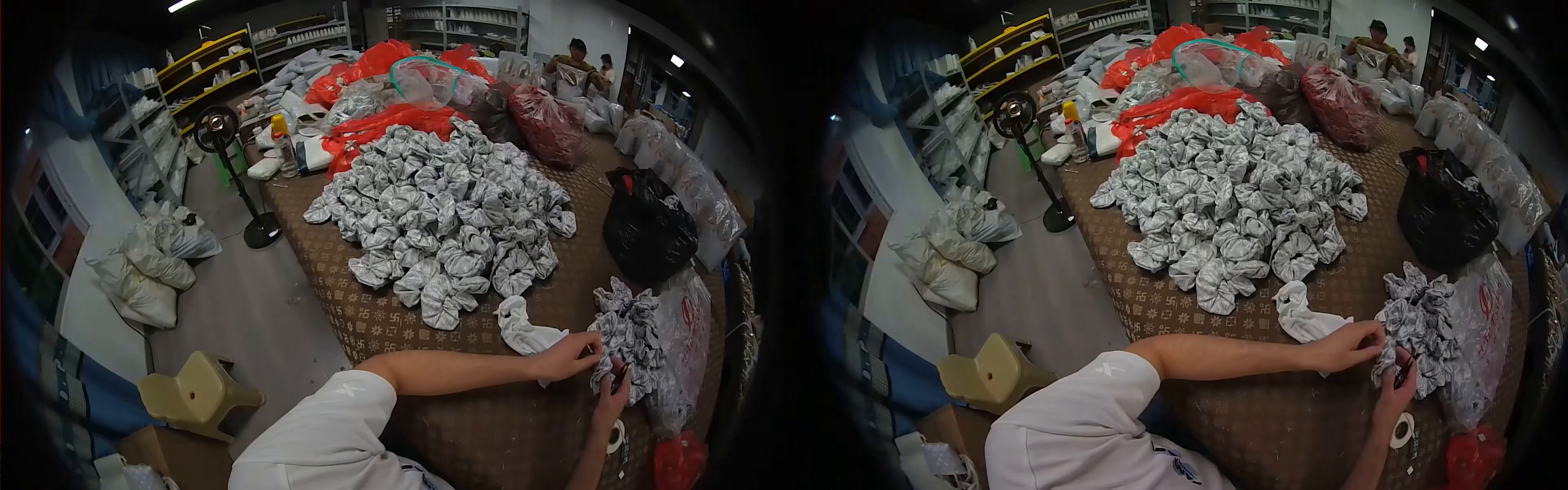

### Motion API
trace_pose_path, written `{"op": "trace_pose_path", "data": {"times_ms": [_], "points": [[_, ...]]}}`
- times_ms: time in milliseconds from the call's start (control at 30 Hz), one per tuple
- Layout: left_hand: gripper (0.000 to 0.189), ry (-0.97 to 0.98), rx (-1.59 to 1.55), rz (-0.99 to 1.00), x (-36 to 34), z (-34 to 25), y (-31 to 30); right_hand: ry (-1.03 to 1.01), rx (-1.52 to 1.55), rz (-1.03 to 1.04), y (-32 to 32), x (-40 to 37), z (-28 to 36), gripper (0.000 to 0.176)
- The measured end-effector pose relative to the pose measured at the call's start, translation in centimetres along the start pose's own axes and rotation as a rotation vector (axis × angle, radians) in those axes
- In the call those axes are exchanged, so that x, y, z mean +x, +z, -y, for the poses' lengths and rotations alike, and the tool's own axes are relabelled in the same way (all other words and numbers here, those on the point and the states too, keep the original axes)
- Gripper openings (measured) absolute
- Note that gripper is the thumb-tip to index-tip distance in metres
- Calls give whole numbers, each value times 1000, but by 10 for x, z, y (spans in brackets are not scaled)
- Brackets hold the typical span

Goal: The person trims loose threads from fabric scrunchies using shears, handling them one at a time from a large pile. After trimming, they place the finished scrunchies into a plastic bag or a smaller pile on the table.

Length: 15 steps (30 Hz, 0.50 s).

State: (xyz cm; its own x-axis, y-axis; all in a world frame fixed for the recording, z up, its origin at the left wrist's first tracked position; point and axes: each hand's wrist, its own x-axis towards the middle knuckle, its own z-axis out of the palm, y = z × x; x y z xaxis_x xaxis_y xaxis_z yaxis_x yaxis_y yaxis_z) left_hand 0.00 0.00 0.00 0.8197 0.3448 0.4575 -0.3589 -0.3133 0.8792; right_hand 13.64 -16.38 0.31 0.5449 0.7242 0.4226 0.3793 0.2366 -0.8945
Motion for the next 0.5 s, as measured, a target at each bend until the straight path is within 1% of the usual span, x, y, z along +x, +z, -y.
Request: {"op": "trace_pose_path", "data": {"times_ms": [67,100,133,200,233,267,333,367,433,467,500], "points": [[44,-107,-222,-8,-18,-22,5,83,-55,-5,-4,-8,-2,29],[41,-230,-252,-44,-50,-20,14,162,-45,-34,6,-39,-15,24],[41,-226,-245,-40,-48,-10,14,156,-41,-39,10,-36,-16,24],[43,138,148,-3,-40,8,15,278,-40,-21,11,-30,-12,22],[47,-74,-63,108,-39,-1,13,241,0,-93,21,-32,-4,20],[47,-78,-66,111,-39,-6,13,246,-1,-96,20,-33,0,20],[47,-242,-58,-26,-39,-9,14,362,273,-68,17,-33,12,24],[47,-246,-57,-27,-39,-10,15,366,275,-67,23,-35,17,24],[44,-172,246,-143,-40,-10,16,19,-73,-4,37,-37,29,31],[44,-175,245,-143,-40,-9,16,22,-74,-4,35,-35,33,31],[42,-104,223,-166,-38,-10,14,169,-82,23,31,-34,36,34]]}}
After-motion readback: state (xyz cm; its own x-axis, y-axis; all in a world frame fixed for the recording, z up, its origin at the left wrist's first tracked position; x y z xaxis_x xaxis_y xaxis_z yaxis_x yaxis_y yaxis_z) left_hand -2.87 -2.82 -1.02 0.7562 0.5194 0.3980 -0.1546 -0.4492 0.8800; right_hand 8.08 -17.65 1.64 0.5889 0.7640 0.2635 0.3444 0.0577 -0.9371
